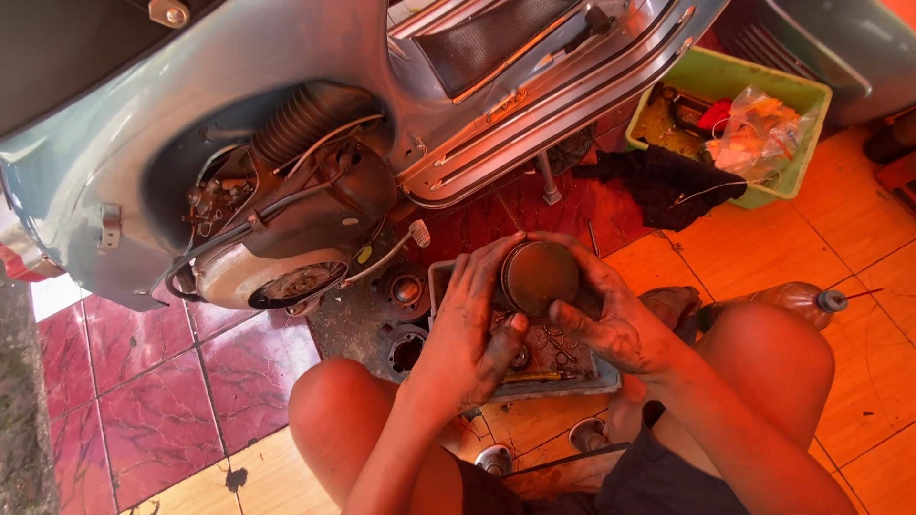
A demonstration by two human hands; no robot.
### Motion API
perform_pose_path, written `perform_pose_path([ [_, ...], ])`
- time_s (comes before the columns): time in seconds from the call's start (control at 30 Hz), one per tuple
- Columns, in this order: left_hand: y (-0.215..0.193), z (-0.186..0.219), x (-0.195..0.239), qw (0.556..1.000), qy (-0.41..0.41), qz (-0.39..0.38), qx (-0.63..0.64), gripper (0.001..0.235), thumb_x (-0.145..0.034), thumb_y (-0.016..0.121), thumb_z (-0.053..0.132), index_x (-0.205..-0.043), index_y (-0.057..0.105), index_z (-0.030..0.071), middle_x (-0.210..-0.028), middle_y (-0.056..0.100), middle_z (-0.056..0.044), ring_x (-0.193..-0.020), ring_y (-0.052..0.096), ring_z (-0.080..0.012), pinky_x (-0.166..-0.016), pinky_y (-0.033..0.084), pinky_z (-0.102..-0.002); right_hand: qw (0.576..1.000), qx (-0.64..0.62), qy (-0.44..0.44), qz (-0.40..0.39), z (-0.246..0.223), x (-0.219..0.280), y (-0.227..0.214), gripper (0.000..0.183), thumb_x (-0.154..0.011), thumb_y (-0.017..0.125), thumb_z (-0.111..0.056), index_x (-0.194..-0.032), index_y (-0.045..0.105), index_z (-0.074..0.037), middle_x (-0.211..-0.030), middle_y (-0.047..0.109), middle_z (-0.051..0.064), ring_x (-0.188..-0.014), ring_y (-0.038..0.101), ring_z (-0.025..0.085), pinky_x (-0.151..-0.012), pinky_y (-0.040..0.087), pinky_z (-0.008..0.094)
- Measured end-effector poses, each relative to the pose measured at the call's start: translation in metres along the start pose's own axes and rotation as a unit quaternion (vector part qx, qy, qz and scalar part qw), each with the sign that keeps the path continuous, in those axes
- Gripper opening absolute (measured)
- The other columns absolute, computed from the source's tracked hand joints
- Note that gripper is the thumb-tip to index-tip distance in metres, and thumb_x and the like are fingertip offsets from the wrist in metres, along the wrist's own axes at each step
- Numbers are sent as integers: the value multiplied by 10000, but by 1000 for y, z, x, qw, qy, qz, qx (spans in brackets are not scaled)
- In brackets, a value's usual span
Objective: The person sits on the floor and assembles a piston by inserting rings into its grooves. They use a screwdriver to adjust the rings and apply oil from a bottle to lubricate the piston before continuing the assembly.
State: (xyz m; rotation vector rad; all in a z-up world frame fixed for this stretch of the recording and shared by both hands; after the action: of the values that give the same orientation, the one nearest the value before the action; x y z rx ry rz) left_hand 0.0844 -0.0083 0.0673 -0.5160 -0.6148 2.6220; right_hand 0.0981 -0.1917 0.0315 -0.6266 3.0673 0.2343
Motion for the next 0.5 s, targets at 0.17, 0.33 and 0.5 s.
perform_pose_path([
  [0.17,5,-2,-5,999,11,38,36,903,-1017,190,770,-1483,407,28,-1473,512,-246,-1386,501,-371,-1169,406,-558,999,-15,-10,36,5,1,1,823,-815,755,-546,-1459,482,-113,-1362,584,165,-1298,615,314,-1101,545,431],
  [0.33,17,1,9,993,13,60,103,819,-1061,241,715,-1479,379,24,-1466,432,-244,-1397,476,-376,-1162,412,-510,1000,-15,1,8,10,18,8,857,-859,727,-564,-1513,408,-112,-1451,538,155,-1339,611,315,-1098,552,445],
  [0.5,14,7,6,995,2,38,94,811,-1062,197,694,-1464,366,10,-1469,430,-248,-1405,467,-385,-1156,393,-521,999,5,-2,45,13,22,9,869,-848,711,-582,-1510,430,-95,-1459,550,148,-1359,583,282,-1088,528,415],
])
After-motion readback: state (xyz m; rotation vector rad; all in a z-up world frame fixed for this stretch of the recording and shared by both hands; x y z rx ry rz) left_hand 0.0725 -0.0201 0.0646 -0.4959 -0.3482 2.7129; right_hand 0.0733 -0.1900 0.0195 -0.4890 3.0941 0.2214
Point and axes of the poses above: each hand's wrist, its own x-axis away from the middle knuckle, its own y-axis out of the palm, z = x × y, the point moved 2 cm from there along -x, towards the middle knuckle
